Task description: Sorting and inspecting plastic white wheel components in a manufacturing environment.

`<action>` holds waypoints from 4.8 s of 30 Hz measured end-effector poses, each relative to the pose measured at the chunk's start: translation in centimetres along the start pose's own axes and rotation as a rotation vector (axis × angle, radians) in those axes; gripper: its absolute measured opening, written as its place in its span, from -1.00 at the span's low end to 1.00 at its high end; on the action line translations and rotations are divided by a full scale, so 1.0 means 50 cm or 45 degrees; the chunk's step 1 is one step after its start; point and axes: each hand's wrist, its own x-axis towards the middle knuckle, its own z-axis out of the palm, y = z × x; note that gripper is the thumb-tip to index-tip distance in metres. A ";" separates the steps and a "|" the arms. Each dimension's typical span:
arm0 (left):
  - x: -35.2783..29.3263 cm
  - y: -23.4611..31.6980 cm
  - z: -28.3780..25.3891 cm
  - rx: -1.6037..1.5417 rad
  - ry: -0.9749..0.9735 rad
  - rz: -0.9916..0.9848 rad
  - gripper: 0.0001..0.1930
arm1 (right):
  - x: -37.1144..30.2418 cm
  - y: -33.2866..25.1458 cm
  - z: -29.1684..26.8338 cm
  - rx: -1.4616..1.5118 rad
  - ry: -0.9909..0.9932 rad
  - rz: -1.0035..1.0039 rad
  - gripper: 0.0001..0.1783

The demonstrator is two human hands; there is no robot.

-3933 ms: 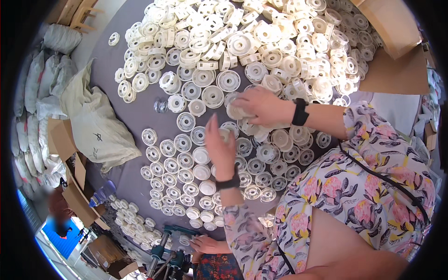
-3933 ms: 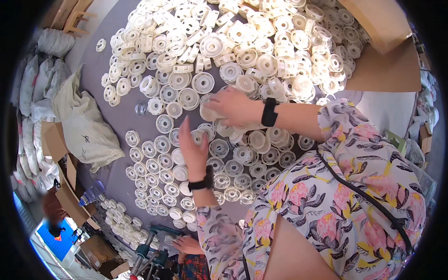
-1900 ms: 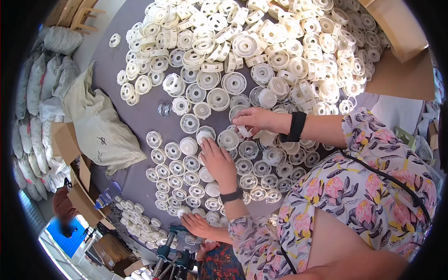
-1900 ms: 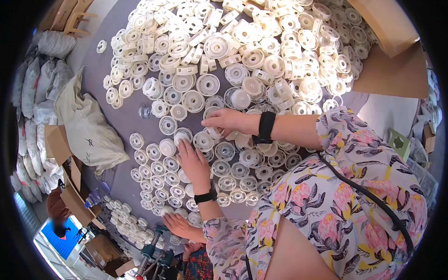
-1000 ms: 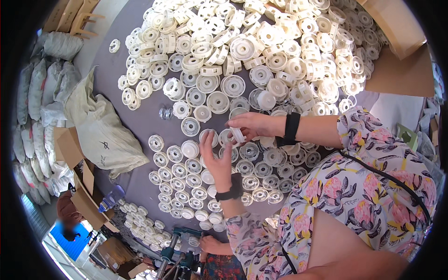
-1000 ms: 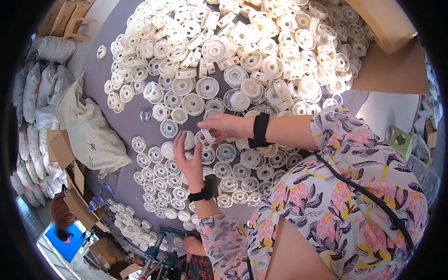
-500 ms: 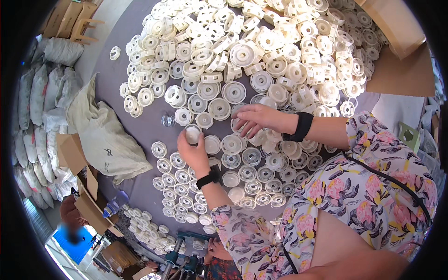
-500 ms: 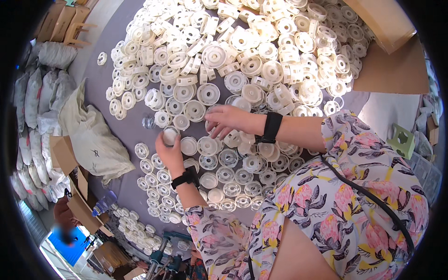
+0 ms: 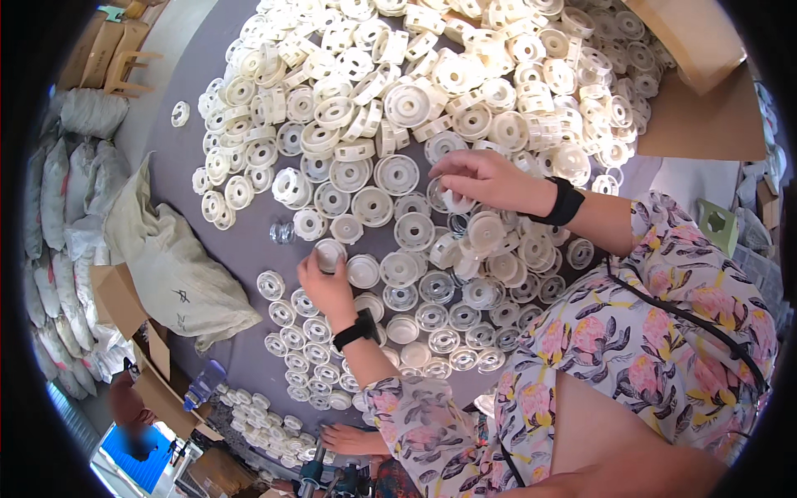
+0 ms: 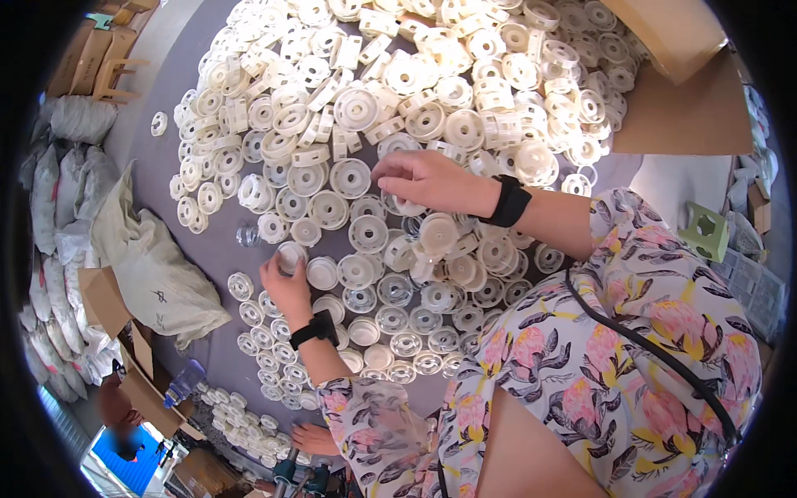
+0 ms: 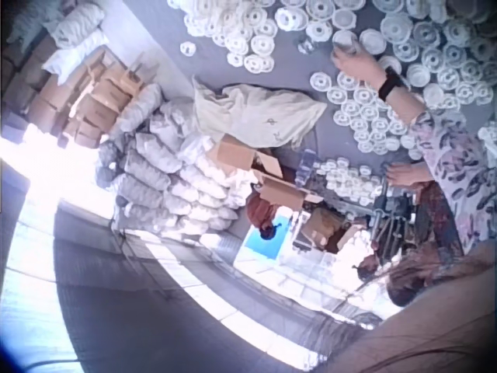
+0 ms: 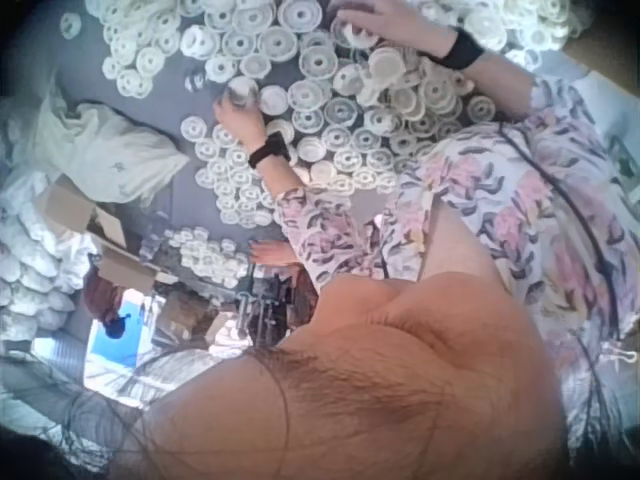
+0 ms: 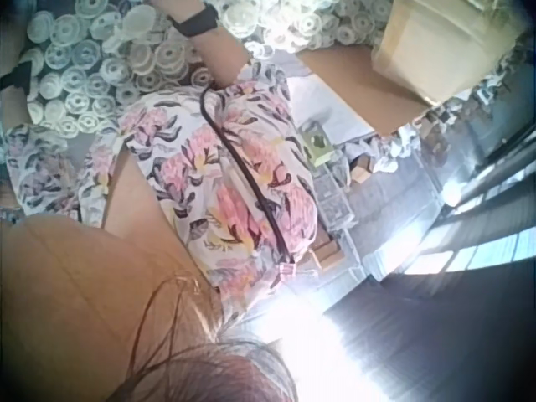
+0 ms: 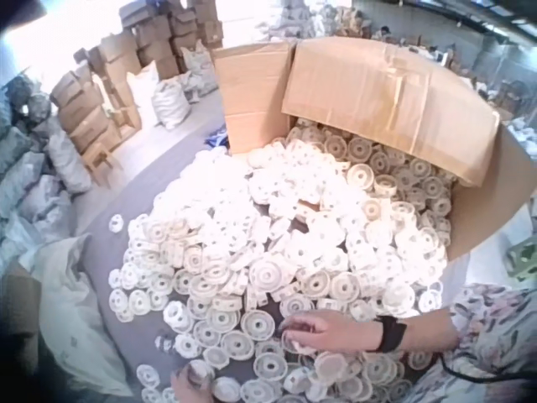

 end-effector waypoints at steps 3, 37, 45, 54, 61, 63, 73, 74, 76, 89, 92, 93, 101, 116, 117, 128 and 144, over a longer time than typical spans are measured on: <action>-0.022 0.008 -0.018 0.014 -0.011 -0.073 -0.51 | -0.012 0.012 -0.024 -0.712 0.167 -0.317 -0.73; -0.104 -0.160 -0.030 -0.609 0.510 -0.543 -0.48 | 0.016 0.027 0.077 -0.330 -0.430 -0.077 -0.43; -0.129 -0.152 -0.047 0.408 0.271 -0.093 -0.59 | 0.019 0.076 0.063 -0.426 -0.313 -0.245 -0.52; -0.134 -0.097 -0.035 0.433 0.164 0.021 -0.53 | -0.010 0.049 0.025 -0.851 -0.283 -0.335 -0.57; -0.179 0.188 0.050 -0.369 -0.295 0.583 -0.55 | -0.074 0.103 0.014 -1.160 -0.345 -0.844 -0.33; -0.198 0.220 0.065 -0.296 -0.288 0.652 -0.51 | -0.079 0.115 0.025 -1.185 -0.371 -0.744 -0.28; -0.213 0.317 0.079 -0.763 -0.131 0.427 -0.39 | -0.079 0.074 0.039 -0.522 -0.066 -0.287 -0.37; -0.209 0.320 0.077 -0.861 -0.097 0.367 -0.38 | -0.072 0.070 0.042 -0.303 -0.065 -0.185 -0.38; -0.213 0.310 0.070 -1.034 -0.105 0.218 -0.34 | -0.061 0.071 0.052 -0.088 -0.072 -0.081 -0.39; -0.284 0.193 -0.010 -1.739 -0.338 -0.253 -0.45 | -0.047 0.086 0.138 1.089 -0.674 0.873 -0.66; -0.292 0.148 -0.008 -1.757 -0.229 -0.474 -0.52 | -0.059 0.073 0.152 1.019 -0.643 0.953 -0.66; -0.290 0.149 -0.012 -1.760 -0.232 -0.474 -0.52 | -0.059 0.081 0.162 1.018 -0.639 0.954 -0.66; -0.305 0.122 -0.017 -1.605 -0.052 -0.565 -0.44 | -0.047 0.104 0.238 1.241 -0.477 0.924 -0.62; -0.263 -0.078 -0.089 -0.360 0.438 -0.516 -0.42 | -0.035 0.047 0.281 0.822 -0.481 0.745 -0.49; -0.230 -0.089 -0.036 -0.416 0.391 -0.474 -0.42 | -0.027 0.075 0.253 0.801 -0.407 0.745 -0.49; -0.302 0.073 -0.031 -0.406 -0.070 0.245 -0.63 | -0.029 0.087 0.178 0.813 -0.364 0.689 -0.54; -0.377 0.176 -0.016 -1.227 0.078 -0.265 -0.63 | -0.101 0.097 0.245 0.389 -0.759 0.681 -0.65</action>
